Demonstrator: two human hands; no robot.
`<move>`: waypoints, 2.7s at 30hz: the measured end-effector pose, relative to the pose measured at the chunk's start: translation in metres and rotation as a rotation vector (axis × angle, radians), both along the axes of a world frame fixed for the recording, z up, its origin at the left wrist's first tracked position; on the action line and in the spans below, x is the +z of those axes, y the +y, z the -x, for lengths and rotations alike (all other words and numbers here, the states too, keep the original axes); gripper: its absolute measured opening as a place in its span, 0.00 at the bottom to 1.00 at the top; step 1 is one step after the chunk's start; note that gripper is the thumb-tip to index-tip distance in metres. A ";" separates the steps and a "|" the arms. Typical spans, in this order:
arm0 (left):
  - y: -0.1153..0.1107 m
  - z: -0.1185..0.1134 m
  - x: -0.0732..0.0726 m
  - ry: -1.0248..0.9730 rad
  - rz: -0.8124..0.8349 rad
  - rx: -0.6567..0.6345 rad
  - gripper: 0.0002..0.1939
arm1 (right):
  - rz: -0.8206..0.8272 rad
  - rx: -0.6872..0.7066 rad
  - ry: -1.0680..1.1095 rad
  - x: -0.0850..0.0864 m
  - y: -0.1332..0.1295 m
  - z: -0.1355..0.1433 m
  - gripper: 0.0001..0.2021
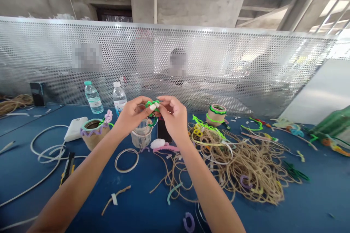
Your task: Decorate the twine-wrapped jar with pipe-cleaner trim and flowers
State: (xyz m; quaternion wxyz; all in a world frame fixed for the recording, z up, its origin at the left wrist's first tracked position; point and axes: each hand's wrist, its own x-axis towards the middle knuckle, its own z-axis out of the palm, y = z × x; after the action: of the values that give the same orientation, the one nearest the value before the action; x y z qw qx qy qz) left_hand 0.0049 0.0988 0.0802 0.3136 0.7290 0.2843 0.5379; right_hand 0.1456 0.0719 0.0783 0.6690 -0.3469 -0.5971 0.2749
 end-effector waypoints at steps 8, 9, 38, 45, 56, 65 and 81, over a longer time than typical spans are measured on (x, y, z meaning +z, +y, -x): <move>0.001 0.003 0.000 -0.105 -0.015 0.022 0.11 | 0.056 0.087 -0.082 0.008 -0.004 -0.007 0.06; 0.001 0.002 0.001 -0.147 0.017 0.011 0.12 | 0.055 0.059 -0.093 0.008 -0.005 -0.007 0.05; -0.004 0.002 0.006 -0.366 0.332 -0.127 0.23 | -0.191 -0.235 -0.289 -0.005 0.004 -0.004 0.09; -0.004 0.000 0.004 -0.326 0.302 -0.135 0.24 | -0.309 -0.321 -0.276 -0.011 0.005 0.004 0.07; -0.021 0.094 0.053 -0.237 0.060 0.229 0.15 | -0.231 -0.298 -0.344 0.013 -0.007 -0.024 0.14; -0.032 0.174 0.059 -0.257 0.078 0.570 0.10 | -0.119 -0.488 -0.274 0.016 0.001 -0.051 0.08; -0.021 0.190 0.051 -0.087 0.221 0.474 0.10 | -0.178 -0.604 -0.343 0.012 0.012 -0.064 0.07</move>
State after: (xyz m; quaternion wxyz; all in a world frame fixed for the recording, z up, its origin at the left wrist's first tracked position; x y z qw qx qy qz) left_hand -0.1846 0.0776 0.1309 0.2686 0.5795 0.4903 0.5930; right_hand 0.2096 0.0838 0.0906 0.6378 -0.4892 -0.5927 -0.0507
